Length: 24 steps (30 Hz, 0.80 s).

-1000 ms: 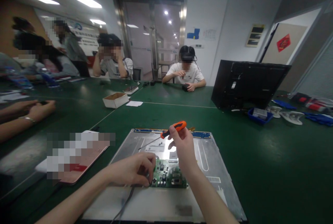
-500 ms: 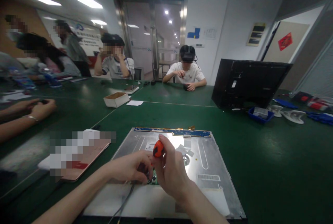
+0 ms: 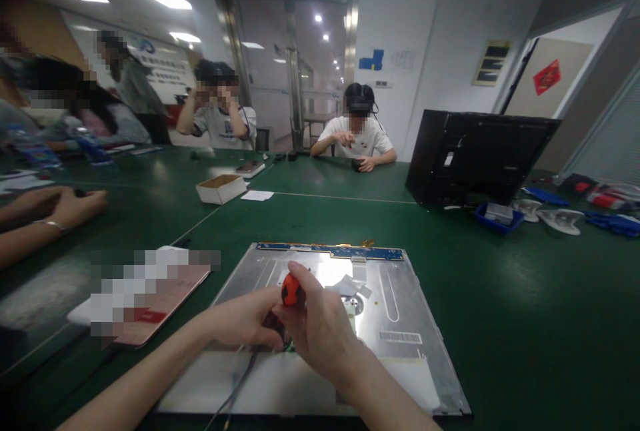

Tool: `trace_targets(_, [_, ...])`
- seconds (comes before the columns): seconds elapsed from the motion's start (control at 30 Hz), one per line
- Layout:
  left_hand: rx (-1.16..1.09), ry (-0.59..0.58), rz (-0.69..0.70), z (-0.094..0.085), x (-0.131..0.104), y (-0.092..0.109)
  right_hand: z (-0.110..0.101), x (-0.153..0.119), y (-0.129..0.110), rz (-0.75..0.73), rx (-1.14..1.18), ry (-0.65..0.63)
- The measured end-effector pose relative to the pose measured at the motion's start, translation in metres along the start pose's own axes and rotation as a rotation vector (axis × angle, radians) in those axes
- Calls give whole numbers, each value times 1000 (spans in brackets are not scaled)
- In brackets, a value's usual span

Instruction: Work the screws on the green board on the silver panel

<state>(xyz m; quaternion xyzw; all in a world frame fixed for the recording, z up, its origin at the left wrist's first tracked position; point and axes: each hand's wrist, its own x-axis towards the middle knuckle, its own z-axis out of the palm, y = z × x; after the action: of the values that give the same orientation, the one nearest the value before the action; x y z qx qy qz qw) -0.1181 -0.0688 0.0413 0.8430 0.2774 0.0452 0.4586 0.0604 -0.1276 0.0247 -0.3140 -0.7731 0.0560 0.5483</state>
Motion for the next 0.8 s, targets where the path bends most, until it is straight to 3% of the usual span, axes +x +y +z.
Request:
trace_targets(0.3, [1,19,-59,3,-2,-2,2,2,0,-18,-22,17])
trace_targets(0.63, [-3,4,2,1,-1,-2,-3,2,-4,-51,15,-78])
trace_targets(0.8, [13,-2,17,1,-1,-3,-1,2,-3,-48,-26,-42])
